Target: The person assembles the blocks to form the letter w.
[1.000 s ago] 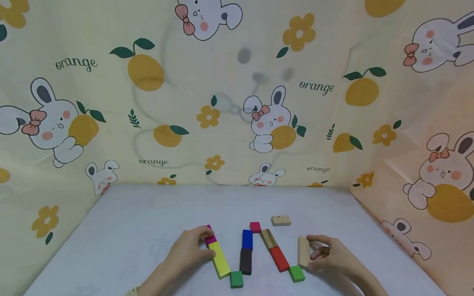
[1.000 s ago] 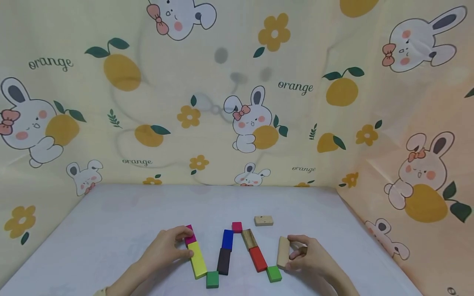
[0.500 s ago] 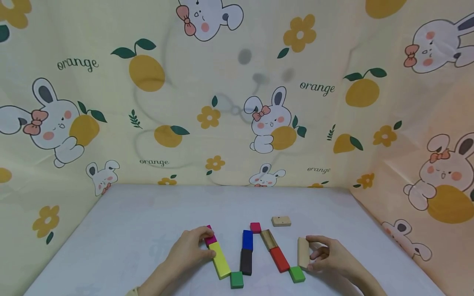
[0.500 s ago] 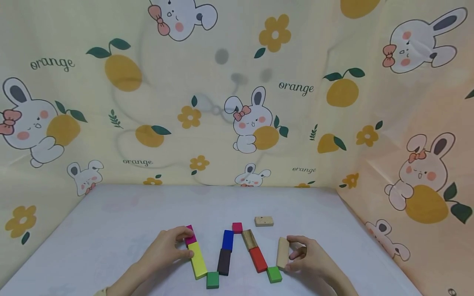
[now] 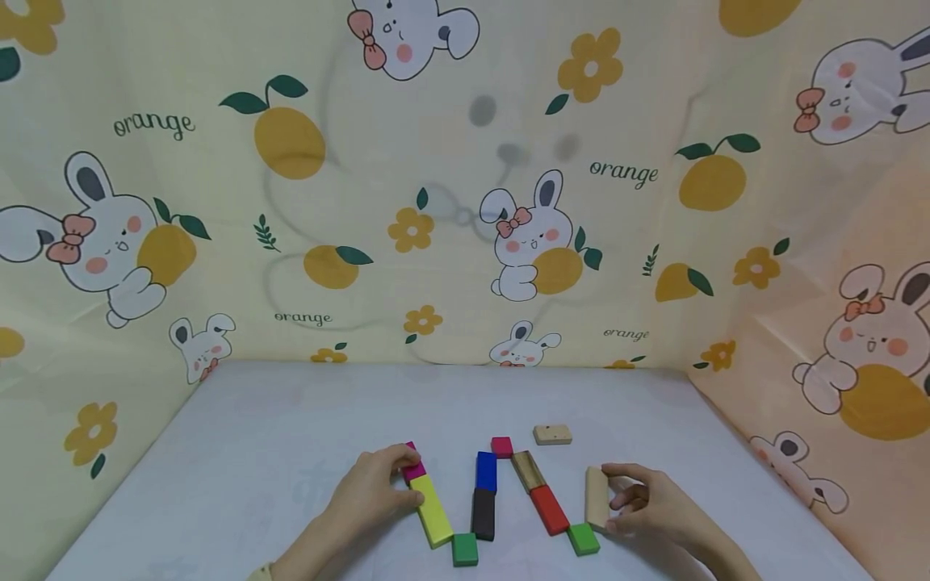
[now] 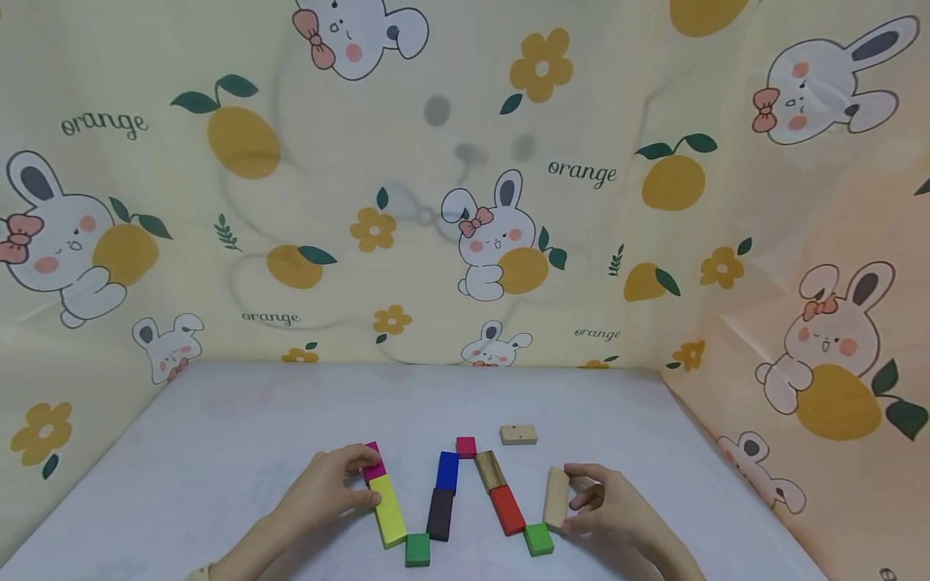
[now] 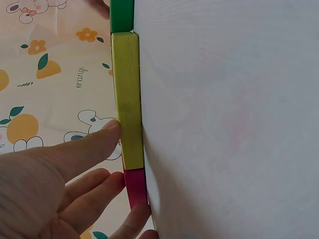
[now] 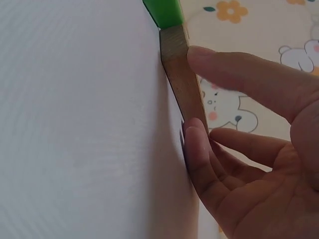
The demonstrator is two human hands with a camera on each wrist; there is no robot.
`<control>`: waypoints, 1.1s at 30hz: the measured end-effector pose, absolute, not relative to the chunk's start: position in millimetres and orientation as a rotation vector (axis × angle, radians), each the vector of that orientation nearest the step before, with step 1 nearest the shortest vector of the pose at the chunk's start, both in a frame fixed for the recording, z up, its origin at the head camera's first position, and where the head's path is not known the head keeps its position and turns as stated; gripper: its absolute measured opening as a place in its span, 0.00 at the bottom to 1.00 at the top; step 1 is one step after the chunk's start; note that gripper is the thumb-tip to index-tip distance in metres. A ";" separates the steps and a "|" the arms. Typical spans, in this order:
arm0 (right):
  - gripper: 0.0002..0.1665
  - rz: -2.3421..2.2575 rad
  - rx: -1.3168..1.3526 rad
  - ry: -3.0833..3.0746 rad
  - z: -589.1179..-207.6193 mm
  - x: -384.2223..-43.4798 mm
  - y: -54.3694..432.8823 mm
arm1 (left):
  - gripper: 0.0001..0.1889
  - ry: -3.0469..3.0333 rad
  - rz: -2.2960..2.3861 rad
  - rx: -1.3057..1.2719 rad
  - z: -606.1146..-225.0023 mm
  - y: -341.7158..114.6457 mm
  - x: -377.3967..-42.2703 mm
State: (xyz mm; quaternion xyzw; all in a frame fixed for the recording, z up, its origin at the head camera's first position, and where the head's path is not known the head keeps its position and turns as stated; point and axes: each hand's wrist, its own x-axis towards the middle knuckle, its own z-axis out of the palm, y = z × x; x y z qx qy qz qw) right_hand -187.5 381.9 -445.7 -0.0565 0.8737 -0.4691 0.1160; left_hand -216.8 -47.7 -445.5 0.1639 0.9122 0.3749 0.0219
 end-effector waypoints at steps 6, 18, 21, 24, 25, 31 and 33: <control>0.50 -1.330 -0.157 2.594 -448.7 -188.8 380.3 | 0.23 2.816 1.166 0.505 -444.6 -47.7 -216.7; 0.50 -1.336 -0.142 2.597 -449.4 -189.5 381.1 | 0.23 2.818 1.166 0.512 -446.5 -48.0 -217.8; 0.49 -1.328 -0.128 2.605 -449.3 -189.0 381.0 | 0.23 2.821 1.163 0.513 -446.9 -47.6 -218.0; 0.49 -1.329 -0.129 2.604 -449.5 -188.8 381.5 | 0.23 2.826 1.163 0.516 -447.1 -47.4 -217.7; 0.49 -1.327 -0.126 2.605 -449.6 -188.7 381.6 | 0.23 2.827 1.163 0.516 -447.0 -47.4 -217.5; 0.50 -1.320 -0.114 2.604 -449.1 -188.0 381.3 | 0.23 2.835 1.162 0.528 -447.2 -48.1 -217.2; 0.50 -1.323 -0.124 2.596 -448.9 -188.1 381.3 | 0.23 2.834 1.162 0.533 -447.2 -48.5 -217.3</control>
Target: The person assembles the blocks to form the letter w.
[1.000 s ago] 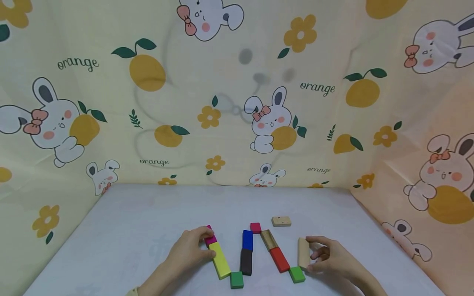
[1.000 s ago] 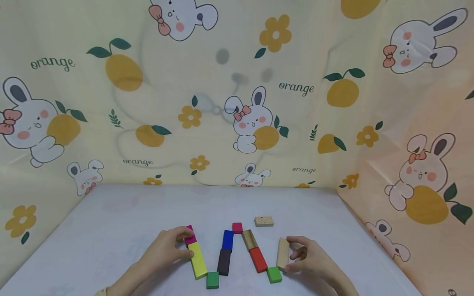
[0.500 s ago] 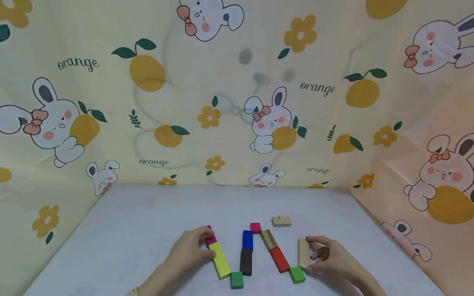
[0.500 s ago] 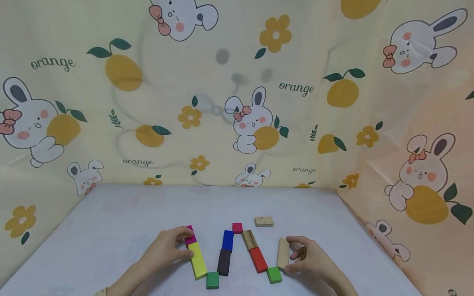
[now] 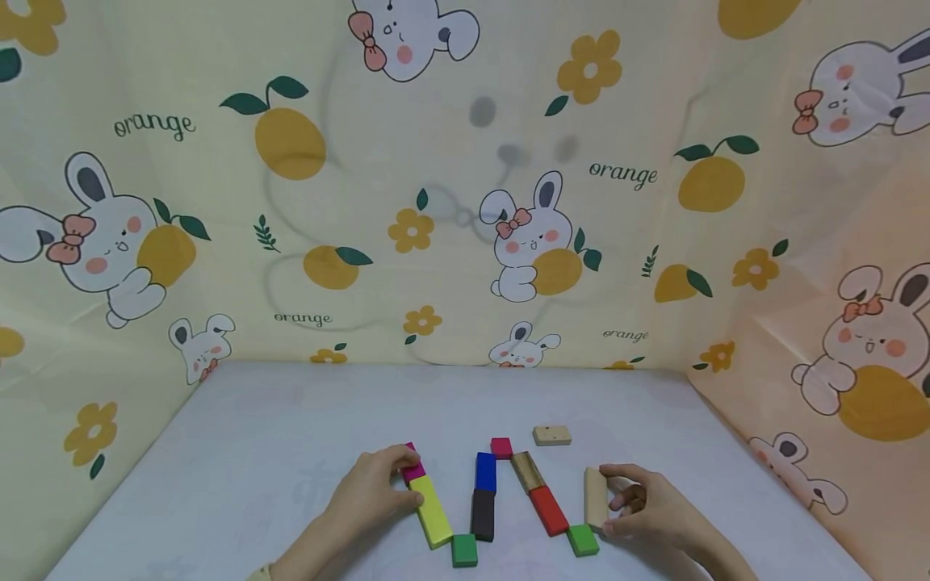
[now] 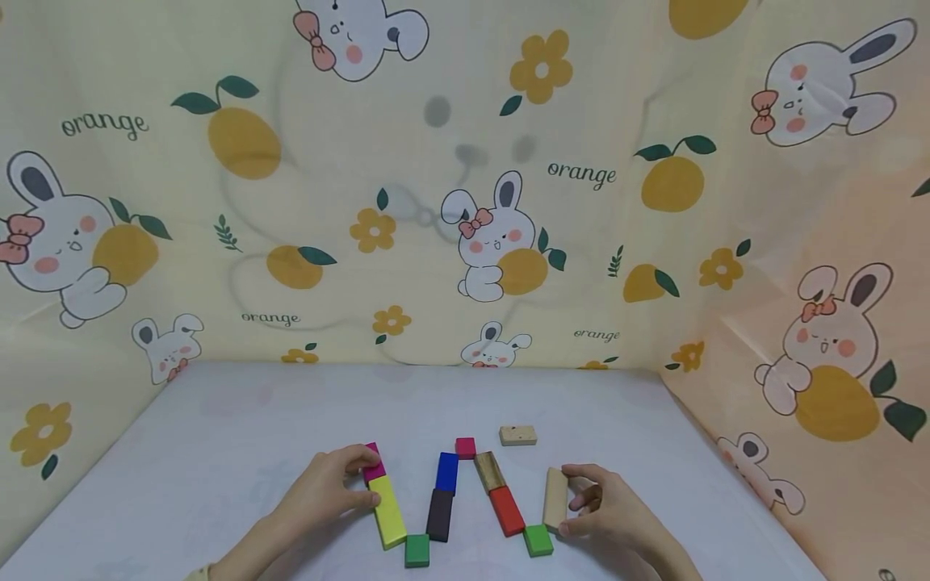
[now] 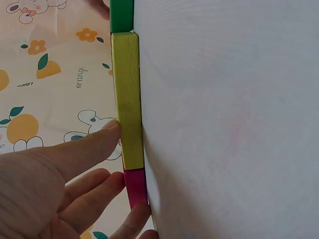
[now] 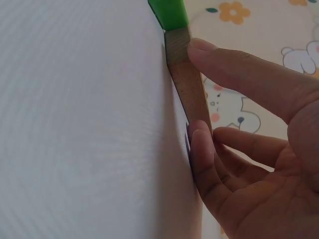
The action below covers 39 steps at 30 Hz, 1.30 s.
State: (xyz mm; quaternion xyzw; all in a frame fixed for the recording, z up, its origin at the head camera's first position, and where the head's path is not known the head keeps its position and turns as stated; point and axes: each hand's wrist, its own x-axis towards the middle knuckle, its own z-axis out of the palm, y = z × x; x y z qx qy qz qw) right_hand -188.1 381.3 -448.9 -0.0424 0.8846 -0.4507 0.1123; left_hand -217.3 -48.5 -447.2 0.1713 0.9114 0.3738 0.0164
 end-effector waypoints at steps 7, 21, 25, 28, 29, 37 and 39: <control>0.50 -1.333 -0.155 2.582 -449.1 -188.3 382.0 | 0.24 2.832 1.160 0.532 -446.7 -48.3 -217.2; 0.49 -1.319 -0.104 2.594 -447.2 -186.1 378.9 | 0.24 2.823 1.162 0.515 -447.6 -47.5 -217.7; 0.49 -1.299 -0.084 2.608 -446.7 -186.1 377.7 | 0.25 2.828 1.165 0.532 -447.1 -47.5 -216.9; 0.50 -1.294 -0.085 2.610 -446.9 -186.0 377.2 | 0.25 2.834 1.173 0.552 -447.6 -47.9 -216.2; 0.50 -1.297 -0.088 2.609 -447.0 -186.0 377.1 | 0.25 2.837 1.175 0.557 -447.8 -48.1 -216.1; 0.50 -1.299 -0.118 2.596 -446.0 -186.1 378.0 | 0.25 2.837 1.173 0.536 -446.7 -48.0 -216.8; 0.51 -1.305 -0.123 2.588 -445.9 -186.1 378.4 | 0.25 2.834 1.166 0.519 -446.5 -47.6 -216.9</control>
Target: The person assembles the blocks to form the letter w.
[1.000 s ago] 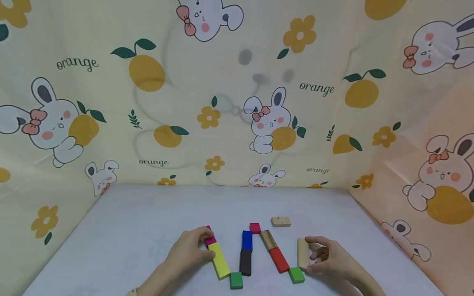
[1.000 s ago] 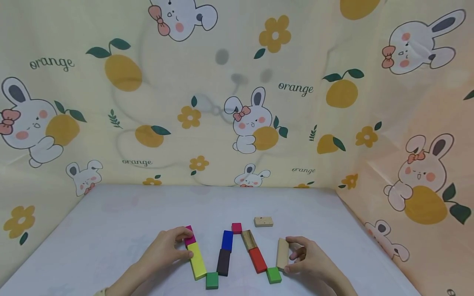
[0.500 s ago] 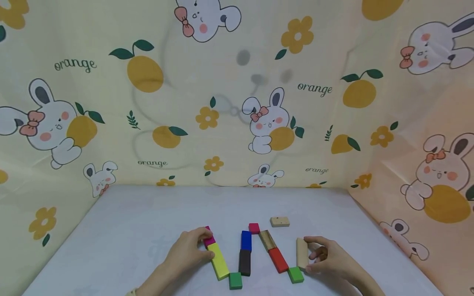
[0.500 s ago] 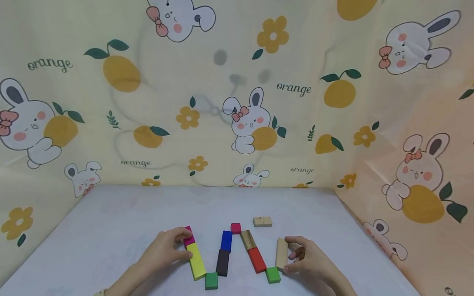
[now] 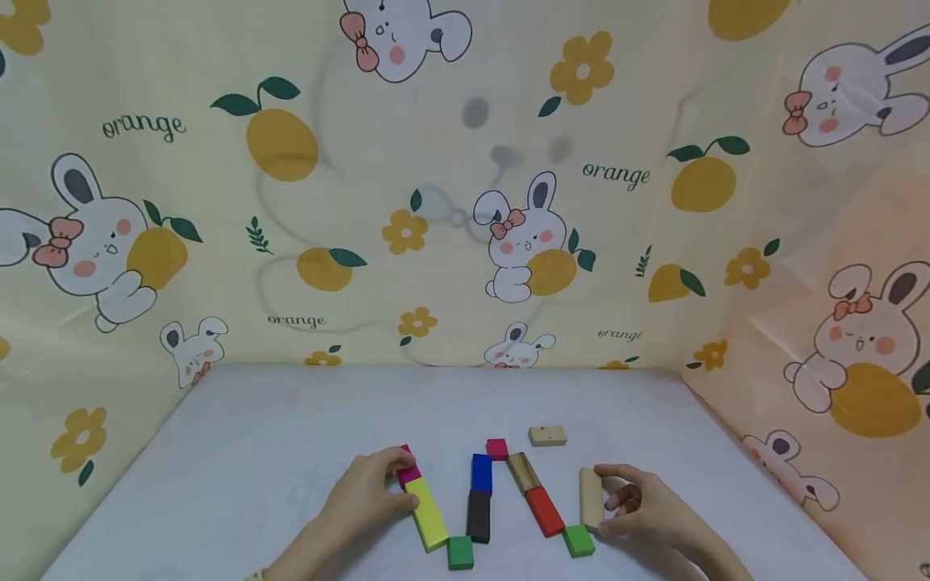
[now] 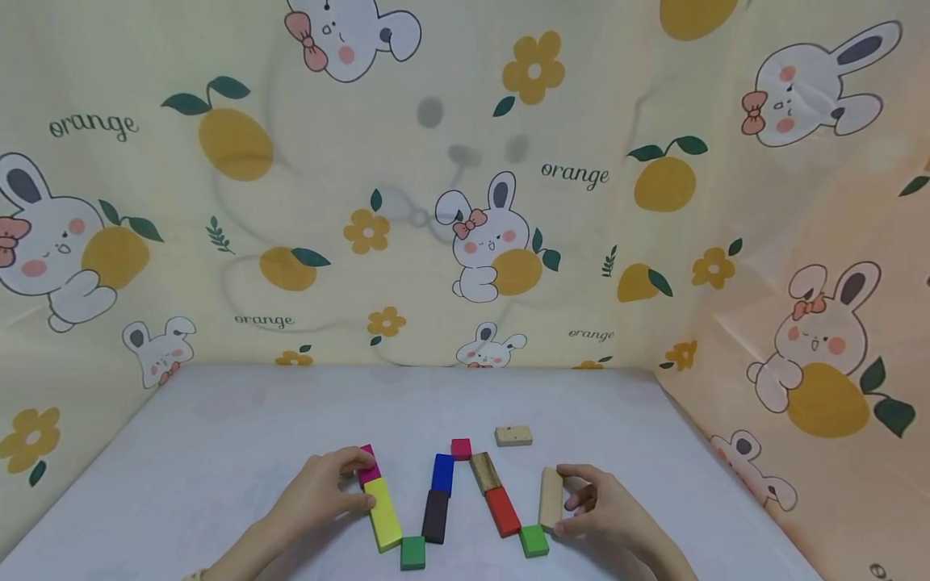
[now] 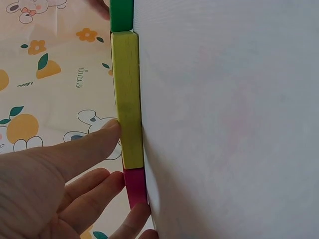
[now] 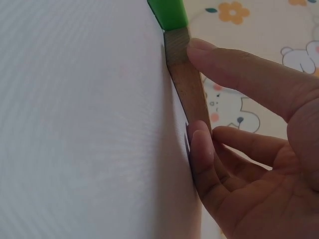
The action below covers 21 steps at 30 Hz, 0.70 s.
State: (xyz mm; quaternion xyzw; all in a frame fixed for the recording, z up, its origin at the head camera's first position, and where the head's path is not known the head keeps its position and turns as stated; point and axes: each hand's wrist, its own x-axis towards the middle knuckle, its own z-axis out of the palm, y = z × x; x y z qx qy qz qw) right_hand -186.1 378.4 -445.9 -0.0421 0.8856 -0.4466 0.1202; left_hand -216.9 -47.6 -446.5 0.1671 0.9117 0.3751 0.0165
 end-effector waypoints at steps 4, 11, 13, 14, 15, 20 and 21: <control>0.51 -1.326 -0.131 2.572 -447.1 -186.4 378.9 | 0.25 2.827 1.162 0.496 -446.7 -47.1 -217.1; 0.50 -1.340 -0.133 2.572 -448.7 -185.1 380.1 | 0.25 2.819 1.178 0.518 -446.9 -47.3 -215.2; 0.48 -1.323 -0.137 2.611 -447.9 -184.8 380.8 | 0.25 2.821 1.185 0.538 -447.2 -47.9 -214.9; 0.46 -1.310 -0.133 2.645 -447.1 -184.9 381.0 | 0.25 2.823 1.188 0.547 -447.3 -48.2 -214.9; 0.44 -1.304 -0.124 2.683 -446.3 -185.5 381.1 | 0.25 2.824 1.189 0.554 -447.1 -48.4 -214.8; 0.34 -1.385 -0.058 2.819 -439.9 -194.0 379.1 | 0.25 2.831 1.195 0.568 -446.0 -49.7 -215.5; 0.33 -1.413 -0.050 2.824 -438.4 -196.6 378.2 | 0.25 2.831 1.193 0.566 -445.7 -50.0 -215.6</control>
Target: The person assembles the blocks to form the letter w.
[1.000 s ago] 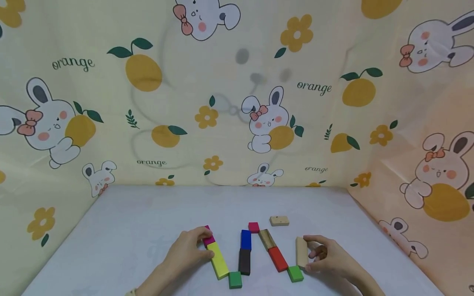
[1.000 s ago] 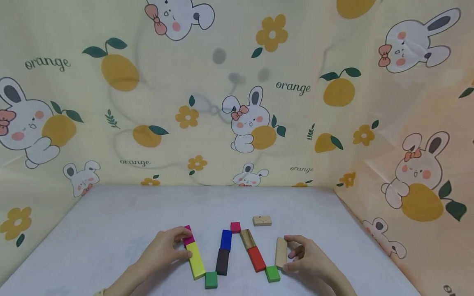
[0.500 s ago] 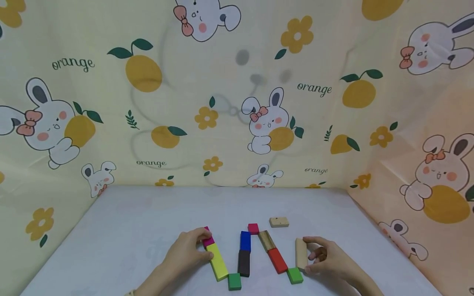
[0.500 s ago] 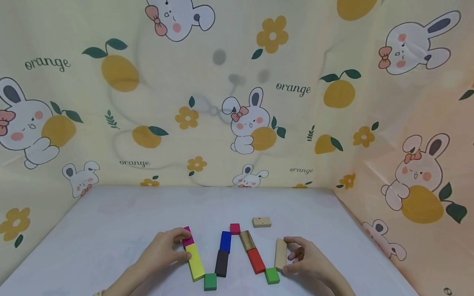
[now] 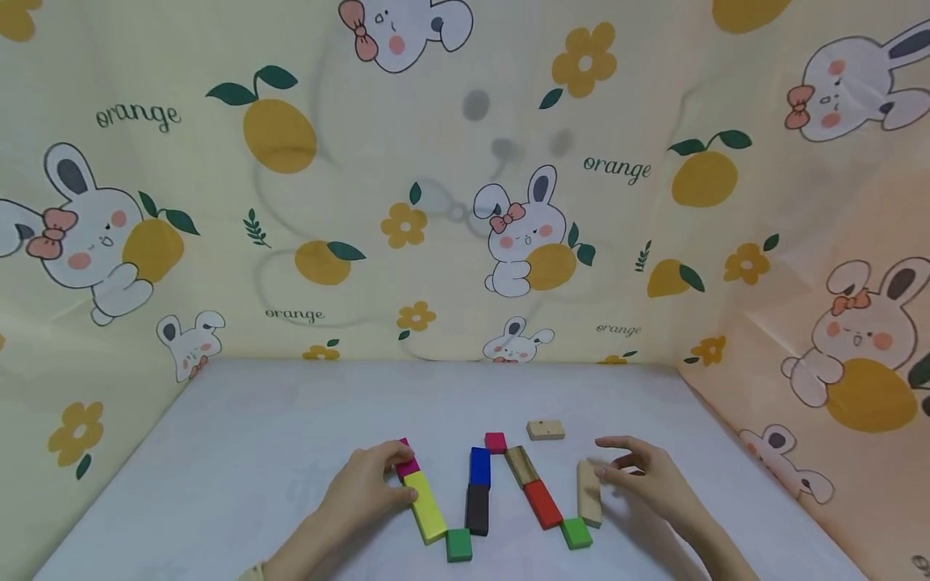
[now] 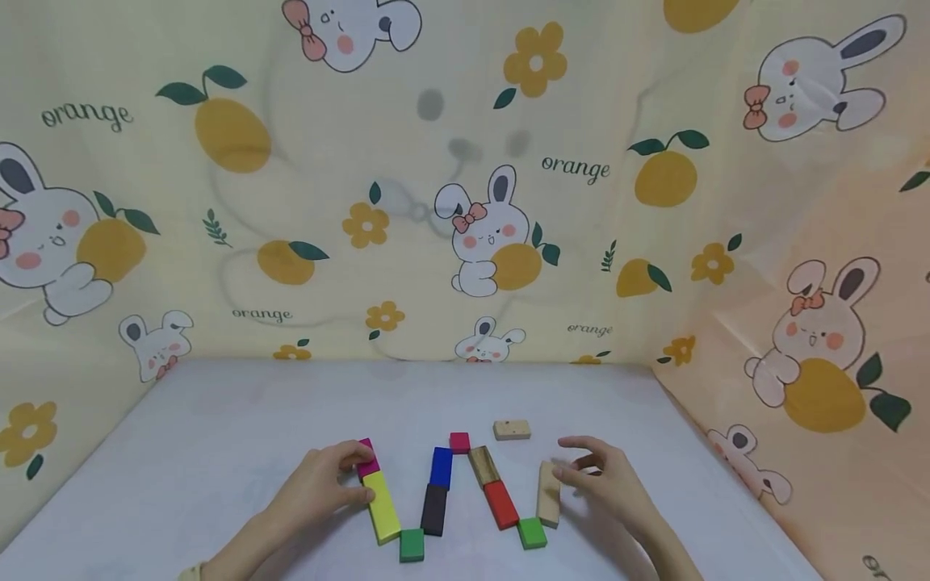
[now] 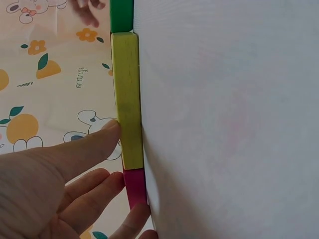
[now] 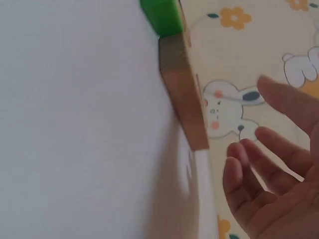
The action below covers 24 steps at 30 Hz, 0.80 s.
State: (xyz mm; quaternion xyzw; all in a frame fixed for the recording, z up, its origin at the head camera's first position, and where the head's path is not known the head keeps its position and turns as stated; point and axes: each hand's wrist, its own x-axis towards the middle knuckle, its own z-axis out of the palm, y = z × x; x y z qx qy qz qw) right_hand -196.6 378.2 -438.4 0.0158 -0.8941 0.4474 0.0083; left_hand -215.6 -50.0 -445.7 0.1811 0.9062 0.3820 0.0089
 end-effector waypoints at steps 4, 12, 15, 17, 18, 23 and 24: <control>0.29 1.421 0.087 -2.744 -432.1 -212.8 375.6 | 0.25 2.834 1.181 0.541 -444.7 -51.0 -216.8; 0.27 1.419 0.259 -2.744 -430.7 -259.9 375.1 | 0.26 2.836 1.187 0.541 -446.8 -52.9 -218.6; 0.25 1.392 0.324 -2.780 -433.6 -274.8 376.5 | 0.25 2.833 1.197 0.559 -447.1 -52.9 -218.2; 0.24 1.367 0.361 -2.810 -434.6 -282.5 376.7 | 0.25 2.825 1.210 0.568 -447.1 -52.3 -217.3; 0.24 1.363 0.365 -2.825 -434.6 -285.6 376.2 | 0.25 2.821 1.214 0.572 -446.9 -52.1 -216.8; 0.25 1.342 0.433 -2.895 -437.1 -299.4 372.5 | 0.26 2.827 1.212 0.575 -446.8 -51.2 -217.0; 0.25 1.344 0.437 -2.905 -438.0 -301.2 371.7 | 0.26 2.825 1.211 0.573 -447.0 -50.8 -217.5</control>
